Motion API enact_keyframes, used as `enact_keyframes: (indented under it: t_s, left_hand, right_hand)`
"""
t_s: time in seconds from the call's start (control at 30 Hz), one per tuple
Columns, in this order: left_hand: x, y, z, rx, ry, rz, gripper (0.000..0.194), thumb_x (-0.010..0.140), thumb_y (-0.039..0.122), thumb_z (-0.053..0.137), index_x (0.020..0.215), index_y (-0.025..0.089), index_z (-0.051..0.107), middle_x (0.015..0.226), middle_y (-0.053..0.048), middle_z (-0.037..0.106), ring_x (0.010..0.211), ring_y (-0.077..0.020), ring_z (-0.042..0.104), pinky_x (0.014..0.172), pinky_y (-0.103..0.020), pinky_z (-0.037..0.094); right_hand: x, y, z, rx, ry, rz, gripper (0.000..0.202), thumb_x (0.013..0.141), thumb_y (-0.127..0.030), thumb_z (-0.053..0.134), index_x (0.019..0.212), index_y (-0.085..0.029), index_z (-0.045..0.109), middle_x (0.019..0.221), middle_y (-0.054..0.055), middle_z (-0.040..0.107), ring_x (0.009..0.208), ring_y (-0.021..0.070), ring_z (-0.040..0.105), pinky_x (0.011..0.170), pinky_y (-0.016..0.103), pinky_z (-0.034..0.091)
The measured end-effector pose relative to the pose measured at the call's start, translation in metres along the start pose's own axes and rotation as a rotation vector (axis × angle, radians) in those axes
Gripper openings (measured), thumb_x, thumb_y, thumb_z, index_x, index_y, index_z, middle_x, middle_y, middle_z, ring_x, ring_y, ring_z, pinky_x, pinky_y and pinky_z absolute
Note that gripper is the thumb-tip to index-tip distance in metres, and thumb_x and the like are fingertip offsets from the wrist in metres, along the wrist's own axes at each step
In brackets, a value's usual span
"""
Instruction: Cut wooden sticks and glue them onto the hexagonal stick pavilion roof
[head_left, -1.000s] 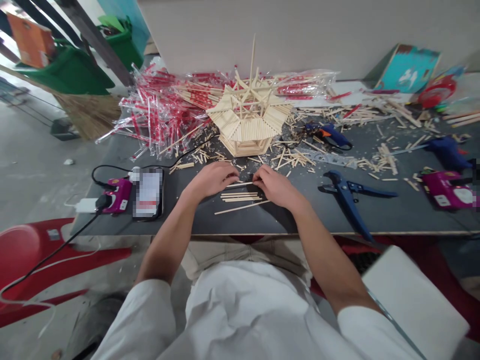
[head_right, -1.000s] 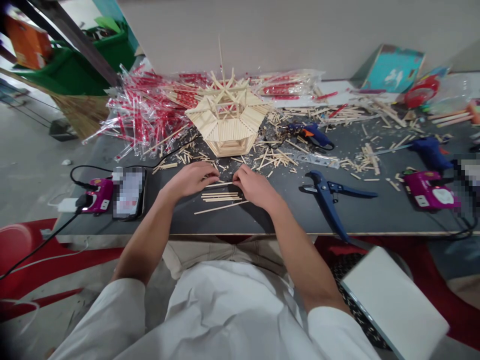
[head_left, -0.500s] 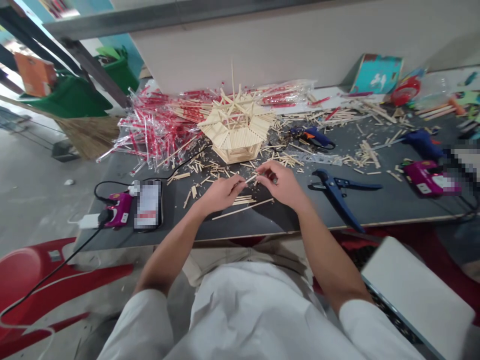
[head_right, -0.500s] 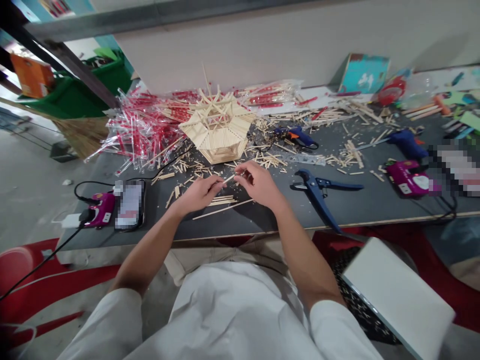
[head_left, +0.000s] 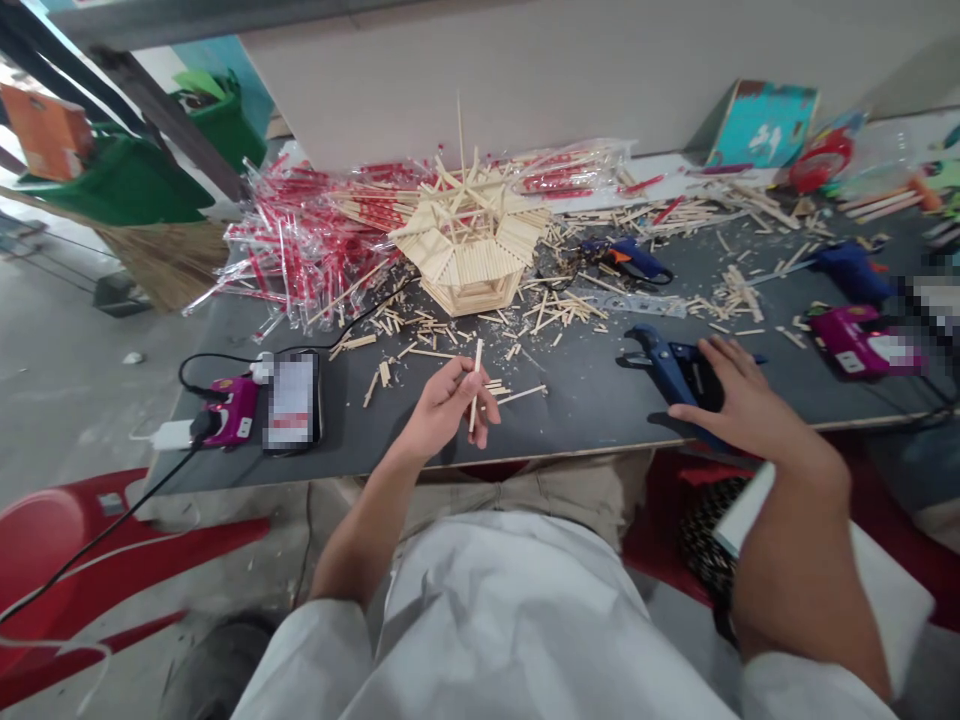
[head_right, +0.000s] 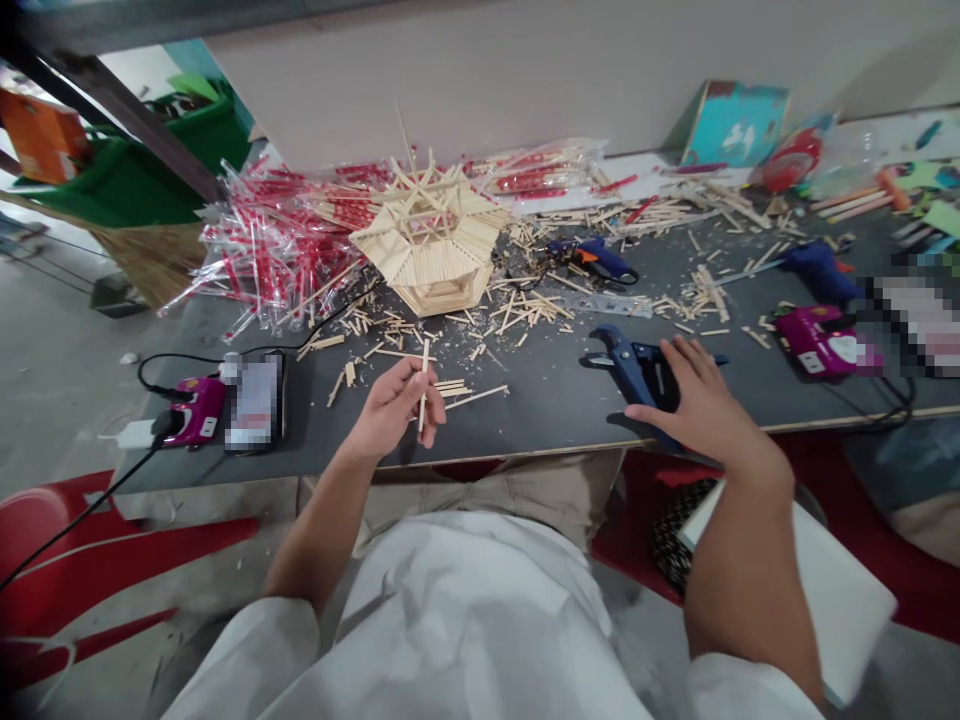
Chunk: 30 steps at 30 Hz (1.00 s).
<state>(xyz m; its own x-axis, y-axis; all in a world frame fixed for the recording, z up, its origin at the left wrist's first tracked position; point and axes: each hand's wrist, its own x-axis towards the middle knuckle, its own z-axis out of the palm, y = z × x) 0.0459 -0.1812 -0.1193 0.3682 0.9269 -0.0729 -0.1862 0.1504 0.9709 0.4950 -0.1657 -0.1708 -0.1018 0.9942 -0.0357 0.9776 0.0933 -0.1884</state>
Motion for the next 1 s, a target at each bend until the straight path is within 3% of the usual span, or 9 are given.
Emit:
enact_keyframes:
  t_s: [0.13,0.23,0.47,0.57,0.63,0.8,0.87,1.0]
  left_hand:
    - [-0.004,-0.007,0.016,-0.129,0.079,0.032,0.035,0.100,0.055,0.056,0.099,0.021,0.047,0.076,-0.001,0.075,0.050,-0.0150,0.069,0.048,-0.024,0.054]
    - [-0.001,-0.010,0.022,-0.159,0.113,0.059,0.034,0.100,0.053,0.057,0.099,0.020,0.049,0.079,-0.002,0.075,0.056,-0.0153,0.071,0.054,-0.025,0.056]
    - [0.011,-0.013,0.033,-0.211,0.157,0.138,0.033,0.095,0.047,0.069,0.106,0.019,0.056,0.086,-0.002,0.073,0.063,-0.0138,0.072,0.057,-0.025,0.057]
    - [0.015,-0.016,0.039,-0.219,0.164,0.139,0.034,0.092,0.045,0.073,0.106,0.020,0.056,0.085,-0.002,0.073,0.066,-0.0147,0.072,0.060,-0.027,0.058]
    - [0.017,-0.019,0.042,-0.211,0.165,0.140,0.033,0.092,0.045,0.072,0.105,0.020,0.055,0.086,-0.002,0.074,0.063,-0.0136,0.071,0.054,-0.024,0.053]
    - [0.026,-0.022,0.054,-0.161,0.224,0.163,0.030,0.095,0.047,0.069,0.099,0.020,0.055,0.076,0.000,0.070,0.046,-0.0036,0.044,0.043,-0.018,0.030]
    - [0.030,-0.023,0.058,-0.167,0.252,0.181,0.030,0.098,0.050,0.062,0.099,0.020,0.059,0.072,0.001,0.066,0.047,-0.0042,0.039,0.043,-0.018,0.027]
    - [0.035,-0.026,0.061,-0.118,0.296,0.212,0.036,0.099,0.052,0.060,0.096,0.017,0.067,0.072,-0.001,0.063,0.053,-0.0060,0.045,0.045,-0.019,0.029]
  right_hand:
    - [-0.006,-0.007,0.005,-0.095,0.019,0.011,0.102,0.091,-0.062,0.064,0.165,-0.008,0.018,0.169,0.026,0.020,0.161,0.0290,0.011,0.125,0.036,0.022]
    - [-0.005,-0.016,0.003,-0.182,0.080,-0.022,0.094,0.094,-0.059,0.060,0.161,-0.002,0.028,0.159,0.031,0.037,0.152,0.0372,0.029,0.124,0.041,0.021]
    - [-0.012,-0.033,-0.009,-0.311,0.077,0.028,0.066,0.102,-0.049,0.042,0.149,-0.003,0.046,0.126,0.032,0.060,0.120,0.0397,0.054,0.105,0.049,0.041]
    - [-0.021,-0.051,-0.022,-0.152,0.056,0.041,0.058,0.102,-0.049,0.040,0.142,-0.010,0.053,0.115,0.027,0.065,0.111,0.0387,0.061,0.096,0.047,0.048]
    - [-0.025,-0.068,-0.032,0.036,0.037,0.014,0.050,0.102,-0.050,0.040,0.136,-0.017,0.057,0.114,0.021,0.068,0.109,0.0359,0.064,0.093,0.045,0.050]
    - [-0.025,-0.128,-0.046,0.554,-0.086,-0.012,0.049,0.104,-0.061,0.033,0.107,-0.024,0.066,0.099,0.010,0.072,0.095,0.0283,0.067,0.089,0.043,0.053]
    - [-0.022,-0.152,-0.044,0.693,-0.124,-0.055,0.050,0.103,-0.062,0.035,0.108,-0.024,0.067,0.103,0.008,0.073,0.097,0.0271,0.067,0.091,0.042,0.053]
    - [-0.020,-0.187,-0.036,0.851,-0.176,-0.122,0.049,0.104,-0.059,0.038,0.124,-0.024,0.066,0.118,0.008,0.072,0.107,0.0267,0.065,0.099,0.042,0.051]
